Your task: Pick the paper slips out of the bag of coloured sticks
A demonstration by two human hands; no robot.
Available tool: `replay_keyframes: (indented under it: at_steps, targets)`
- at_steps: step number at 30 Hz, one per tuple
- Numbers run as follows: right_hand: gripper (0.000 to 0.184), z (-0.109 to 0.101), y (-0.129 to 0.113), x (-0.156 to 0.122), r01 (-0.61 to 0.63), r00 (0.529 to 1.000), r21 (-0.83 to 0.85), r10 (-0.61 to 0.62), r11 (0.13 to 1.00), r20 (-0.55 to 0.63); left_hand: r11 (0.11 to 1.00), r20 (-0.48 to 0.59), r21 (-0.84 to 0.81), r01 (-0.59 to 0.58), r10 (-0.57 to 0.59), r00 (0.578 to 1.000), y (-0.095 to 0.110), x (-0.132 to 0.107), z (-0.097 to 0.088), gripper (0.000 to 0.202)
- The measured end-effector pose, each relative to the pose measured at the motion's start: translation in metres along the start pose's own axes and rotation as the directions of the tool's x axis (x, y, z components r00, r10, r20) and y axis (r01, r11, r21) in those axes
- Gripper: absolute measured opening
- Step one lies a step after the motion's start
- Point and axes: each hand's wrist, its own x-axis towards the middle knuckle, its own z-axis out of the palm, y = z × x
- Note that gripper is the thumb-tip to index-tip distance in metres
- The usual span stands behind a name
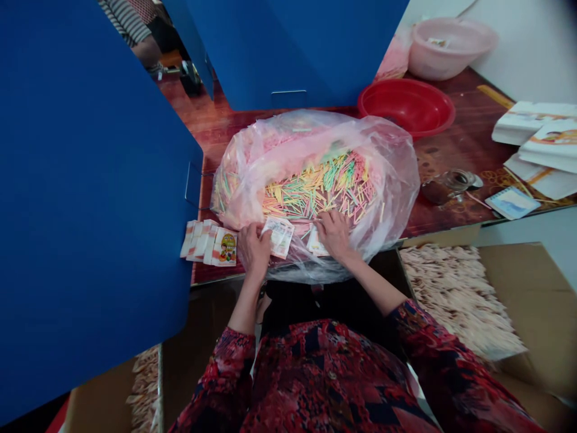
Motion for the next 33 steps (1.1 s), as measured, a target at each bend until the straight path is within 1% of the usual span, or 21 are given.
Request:
replay_keyframes:
  at_steps: [3, 5, 6, 8, 10, 12, 14, 16, 19, 21, 23, 24, 25, 26, 28, 30, 31, 32, 33]
  targets:
    - [0.024, -0.005, 0.0, 0.002, 0.022, 0.998, -0.023, -0.024, 0.999, -0.066, 0.977, 0.002, -0.201, 0.071, -0.072, 0.997, -0.008, 0.006, 0.003, 0.009]
    - [0.022, -0.01, -0.004, 0.005, 0.045, 0.995, -0.005, -0.046, 0.999, -0.09, 0.945, 0.028, -0.318, 0.075, -0.07, 0.997, -0.013, 0.009, 0.002, 0.009]
    - [0.02, -0.013, -0.007, 0.007, 0.064, 0.994, 0.015, -0.063, 0.998, -0.091, 0.935, 0.032, -0.35, 0.06, -0.052, 0.998, -0.015, 0.01, 0.001, 0.009]
    - [0.018, -0.017, -0.017, 0.011, 0.108, 0.992, 0.073, -0.103, 0.991, -0.073, 0.933, 0.015, -0.359, 0.004, 0.001, 1.0, -0.016, 0.011, -0.003, 0.014]
    - [0.017, -0.02, -0.029, 0.014, 0.131, 0.991, 0.145, -0.127, 0.981, -0.037, 0.944, -0.025, -0.325, -0.063, 0.058, 0.998, -0.014, 0.011, -0.009, 0.02]
    - [0.018, -0.022, -0.042, 0.019, 0.124, 0.992, 0.234, -0.128, 0.964, 0.0, 0.946, -0.069, -0.302, -0.117, 0.1, 0.993, -0.01, 0.011, -0.015, 0.022]
    - [0.022, -0.025, -0.052, 0.026, 0.11, 0.99, 0.354, -0.135, 0.929, 0.047, 0.932, -0.076, -0.33, -0.151, 0.133, 0.988, -0.004, 0.01, -0.022, 0.022]
    - [0.025, -0.027, -0.06, 0.034, 0.097, 0.982, 0.497, -0.165, 0.862, 0.094, 0.893, 0.002, -0.431, -0.128, 0.142, 0.99, 0.003, 0.01, -0.027, 0.021]
    - [0.014, -0.03, -0.067, 0.044, 0.064, 0.964, 0.676, -0.22, 0.735, 0.149, 0.804, 0.189, -0.594, 0.026, 0.108, 0.976, 0.013, 0.008, -0.029, 0.022]
    - [0.018, -0.031, -0.067, 0.048, 0.031, 0.961, 0.734, -0.223, 0.678, 0.166, 0.732, 0.301, -0.665, 0.145, 0.085, 0.95, 0.019, 0.007, -0.026, 0.027]
    - [0.021, -0.031, -0.065, 0.048, 0.002, 0.965, 0.753, -0.198, 0.658, 0.17, 0.659, 0.406, -0.707, 0.257, 0.081, 0.91, 0.023, 0.005, -0.02, 0.032]
    - [0.022, -0.031, -0.063, 0.047, -0.006, 0.968, 0.757, -0.184, 0.654, 0.168, 0.638, 0.441, -0.712, 0.293, 0.081, 0.894, 0.025, 0.004, -0.017, 0.032]
    - [0.024, -0.03, -0.06, 0.046, -0.011, 0.971, 0.759, -0.174, 0.651, 0.164, 0.635, 0.456, -0.708, 0.308, 0.078, 0.886, 0.027, 0.003, -0.013, 0.03]
    - [0.026, -0.03, -0.058, 0.044, -0.012, 0.974, 0.763, -0.166, 0.646, 0.156, 0.651, 0.451, -0.697, 0.3, 0.073, 0.889, 0.029, 0.002, -0.011, 0.029]
    - [0.033, -0.029, -0.053, 0.04, -0.012, 0.976, 0.768, -0.159, 0.64, 0.148, 0.717, 0.408, -0.656, 0.237, 0.072, 0.91, 0.034, 0.0, -0.007, 0.028]
    - [0.038, -0.028, -0.047, 0.04, -0.037, 0.971, 0.756, -0.156, 0.653, 0.182, 0.778, 0.369, -0.603, 0.175, 0.077, 0.926, 0.039, -0.001, -0.006, 0.031]
    - [0.039, -0.028, -0.044, 0.042, -0.061, 0.966, 0.733, -0.145, 0.678, 0.215, 0.801, 0.353, -0.579, 0.15, 0.081, 0.932, 0.041, -0.002, -0.006, 0.032]
    - [0.039, -0.027, -0.04, 0.046, -0.09, 0.961, 0.686, -0.118, 0.722, 0.25, 0.818, 0.333, -0.562, 0.125, 0.085, 0.939, 0.042, -0.002, -0.006, 0.033]
    - [0.037, -0.027, -0.035, 0.051, -0.121, 0.959, 0.609, -0.067, 0.784, 0.277, 0.829, 0.308, -0.55, 0.1, 0.091, 0.947, 0.043, -0.002, -0.006, 0.033]
